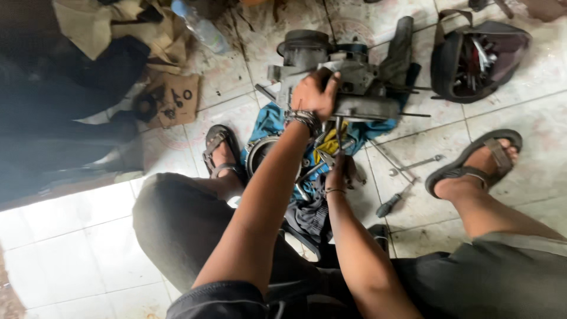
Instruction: The person sits on the floor and uses a wrench to tighten bolts on a disassembled engine block. They manipulate the engine casing and use a screwdriver to adjust internal components.
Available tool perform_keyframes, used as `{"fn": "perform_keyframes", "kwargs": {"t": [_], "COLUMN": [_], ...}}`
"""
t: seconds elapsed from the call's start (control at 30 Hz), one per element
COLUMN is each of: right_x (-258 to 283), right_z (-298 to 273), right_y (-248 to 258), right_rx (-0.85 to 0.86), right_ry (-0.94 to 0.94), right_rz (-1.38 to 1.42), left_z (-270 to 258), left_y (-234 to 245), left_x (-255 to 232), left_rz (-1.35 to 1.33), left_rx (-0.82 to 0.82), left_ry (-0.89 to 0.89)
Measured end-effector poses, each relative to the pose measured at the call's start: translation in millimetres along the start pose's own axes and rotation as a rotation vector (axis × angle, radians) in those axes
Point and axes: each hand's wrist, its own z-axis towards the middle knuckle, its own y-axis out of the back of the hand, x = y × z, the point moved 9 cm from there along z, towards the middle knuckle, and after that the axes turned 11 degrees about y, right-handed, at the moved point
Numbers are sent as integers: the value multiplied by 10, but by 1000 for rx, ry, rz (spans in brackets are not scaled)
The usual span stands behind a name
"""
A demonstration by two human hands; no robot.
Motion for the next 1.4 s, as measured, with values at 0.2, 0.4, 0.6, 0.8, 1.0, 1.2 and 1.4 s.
{"fn": "perform_keyframes", "kwargs": {"t": [0.2,0.4,0.6,0.8,1.0,1.2,1.4], "right_x": [769,1207,1317,1291,1261,1183,1199], "right_z": [-133,67,197,250,138,175,136], "right_y": [301,142,50,-84,-100,-45,-57], "right_rx": [-51,-11,-28,-28,-89,-79,-88], "right_ry": [396,518,544,527,612,597,617], "right_rz": [-194,-161,-256,-200,-217,-200,-160], "left_z": [-30,-168,-266,-301,-278,-224,-265], "left_y": [147,557,477,386,381,361,405], "left_x": [-54,54,235,311,285,268,238], "left_rz": [-55,79,100,163,229,230,330], "left_rx": [-71,-139,0,63,46,45,-21], "left_ry": [-119,-130,-111,-120,-103,-45,-41]}}
